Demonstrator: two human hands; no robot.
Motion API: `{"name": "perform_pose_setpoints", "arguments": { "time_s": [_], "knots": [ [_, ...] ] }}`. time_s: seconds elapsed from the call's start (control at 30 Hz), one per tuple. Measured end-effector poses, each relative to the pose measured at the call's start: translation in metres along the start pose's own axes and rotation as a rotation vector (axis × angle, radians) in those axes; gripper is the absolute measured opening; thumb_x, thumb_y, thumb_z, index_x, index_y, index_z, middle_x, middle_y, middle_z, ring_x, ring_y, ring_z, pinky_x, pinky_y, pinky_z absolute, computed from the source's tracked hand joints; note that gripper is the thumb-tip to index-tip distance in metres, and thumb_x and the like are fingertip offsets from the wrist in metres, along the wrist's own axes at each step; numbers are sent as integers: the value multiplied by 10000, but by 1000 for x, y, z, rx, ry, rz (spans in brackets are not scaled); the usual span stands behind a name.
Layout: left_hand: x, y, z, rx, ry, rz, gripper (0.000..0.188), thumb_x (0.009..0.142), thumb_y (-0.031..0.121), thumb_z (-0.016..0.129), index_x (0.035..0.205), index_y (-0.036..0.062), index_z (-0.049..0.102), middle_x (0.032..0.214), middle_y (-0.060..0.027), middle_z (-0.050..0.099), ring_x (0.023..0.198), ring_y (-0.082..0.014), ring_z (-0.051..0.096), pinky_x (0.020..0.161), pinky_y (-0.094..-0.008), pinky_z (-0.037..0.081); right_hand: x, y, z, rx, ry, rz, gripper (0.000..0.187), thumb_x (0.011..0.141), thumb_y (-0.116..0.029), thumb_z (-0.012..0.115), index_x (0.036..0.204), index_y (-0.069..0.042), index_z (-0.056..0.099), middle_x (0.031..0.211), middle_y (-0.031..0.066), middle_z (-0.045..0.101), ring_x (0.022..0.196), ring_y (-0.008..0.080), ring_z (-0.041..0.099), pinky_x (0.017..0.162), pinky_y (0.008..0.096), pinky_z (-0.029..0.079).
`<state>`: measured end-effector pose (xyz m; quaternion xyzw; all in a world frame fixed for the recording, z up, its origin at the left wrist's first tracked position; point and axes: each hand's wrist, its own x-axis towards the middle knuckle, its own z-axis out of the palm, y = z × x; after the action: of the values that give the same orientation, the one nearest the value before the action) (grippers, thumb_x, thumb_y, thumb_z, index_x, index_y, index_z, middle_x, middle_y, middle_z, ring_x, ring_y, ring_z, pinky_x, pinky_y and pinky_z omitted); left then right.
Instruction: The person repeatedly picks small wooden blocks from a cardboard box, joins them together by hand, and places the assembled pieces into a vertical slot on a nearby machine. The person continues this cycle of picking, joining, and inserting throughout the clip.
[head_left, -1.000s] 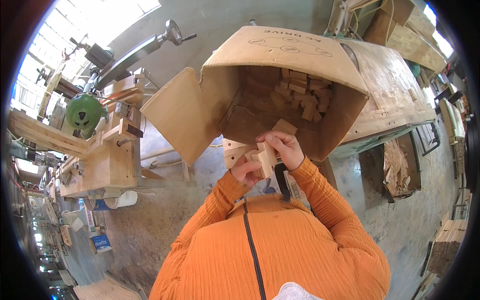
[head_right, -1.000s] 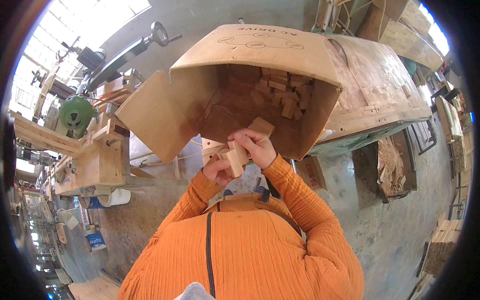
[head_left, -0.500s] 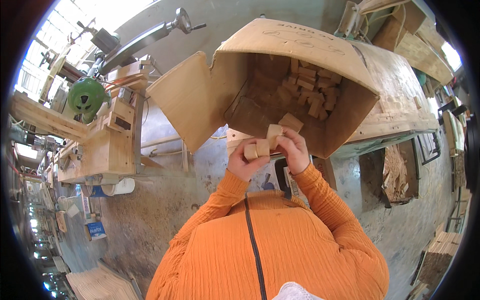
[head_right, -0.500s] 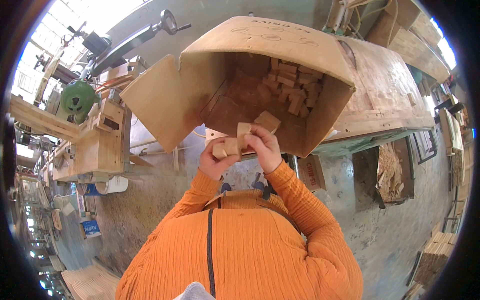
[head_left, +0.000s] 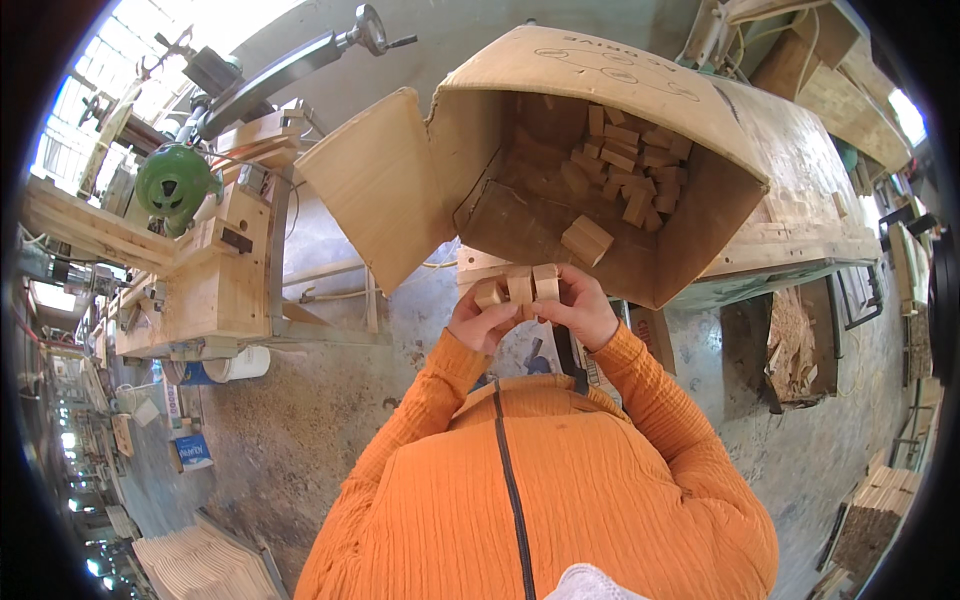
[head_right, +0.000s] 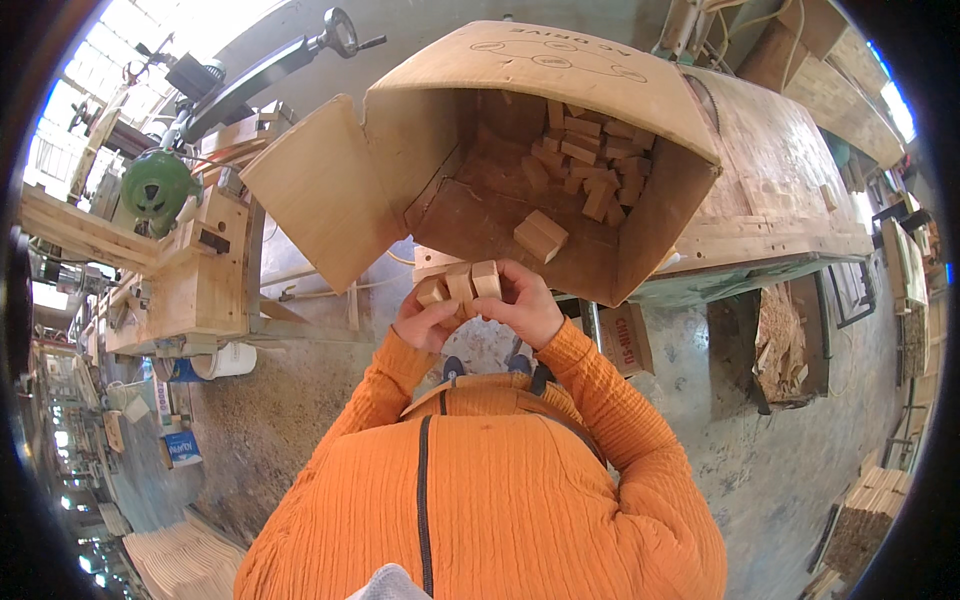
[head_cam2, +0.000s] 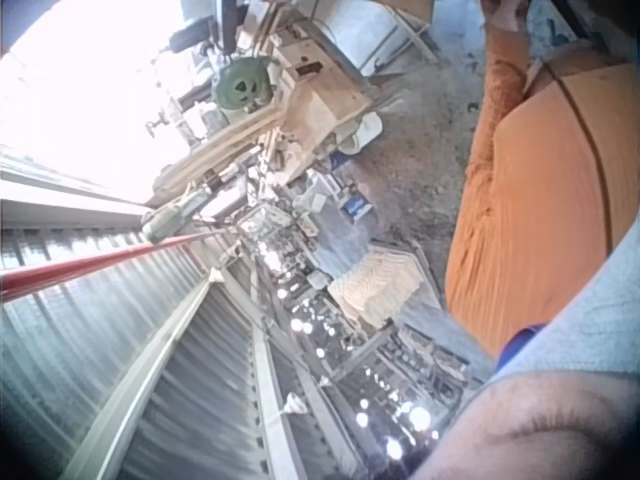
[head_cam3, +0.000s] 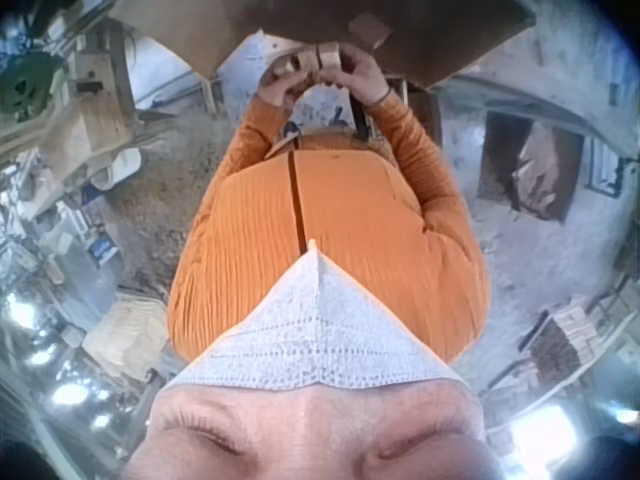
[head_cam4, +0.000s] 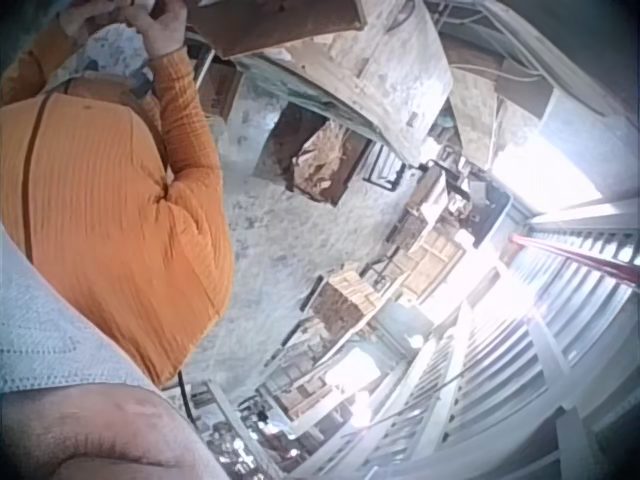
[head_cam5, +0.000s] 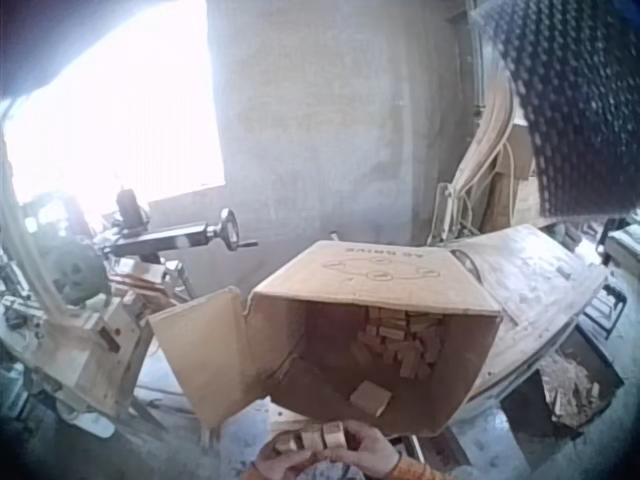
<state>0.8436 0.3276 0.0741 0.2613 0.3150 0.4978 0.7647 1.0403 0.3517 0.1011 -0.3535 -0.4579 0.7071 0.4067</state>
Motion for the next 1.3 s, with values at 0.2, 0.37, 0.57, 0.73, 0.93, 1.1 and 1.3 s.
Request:
{"name": "perform_pose_setpoints", "arguments": {
  "time_s": [0.2,0.37,0.57,0.73,0.93,1.1,1.3],
  "knots": [
    [-3,-7,10,188,90,96,449,871,40,657,1284,21,480,1176,-79,595,1008,-177,605,874,-332,519,-5,6,10,-553,154,-366,354,764,-58,725,1073,7,567,934,59,601,790,149,594,699,265,506],
    [-6,1,12,400,76,215,438,841,23,704,1240,-11,526,1193,-96,606,1061,-167,603,910,-294,510,-8,-1,13,-587,120,-430,371,766,-52,733,1099,2,581,1011,92,556,849,181,604,718,284,511],
    [-17,5,19,524,-60,488,447,819,-3,717,1229,-21,539,1240,-124,596,1122,-174,582,937,-305,494,-16,-13,14,-497,19,-381,451,756,-41,758,1170,-8,583,1070,103,556,953,193,606,791,296,519],
    [-30,7,26,557,-52,387,445,813,-5,720,1226,-23,556,1207,-124,621,1085,-165,600,916,-295,500,-22,-12,3,-739,35,-579,504,717,-18,777,1189,-33,603,1113,98,557,963,205,601,805,304,516],
    [-39,14,42,717,42,447,424,792,16,740,1186,-38,593,1098,-96,673,986,-140,628,854,-271,508,-33,-14,20,-705,97,-511,514,672,11,780,1161,-55,637,1094,89,565,881,191,585,738,283,509],
    [-55,23,29,845,76,598,431,781,23,749,1178,-45,594,1107,-131,676,983,-154,645,839,-280,522,-33,-11,52,-728,162,-644,527,670,32,763,1171,-49,617,1017,90,577,789,183,578,682,281,504],
    [-105,40,-8,1021,140,826,419,776,-4,735,1172,-35,601,1152,-164,663,1016,-187,653,866,-295,524,-28,31,104,-666,144,-686,439,674,29,757,1083,-48,616,993,95,607,783,192,595,670,283,508]
  ]
}}
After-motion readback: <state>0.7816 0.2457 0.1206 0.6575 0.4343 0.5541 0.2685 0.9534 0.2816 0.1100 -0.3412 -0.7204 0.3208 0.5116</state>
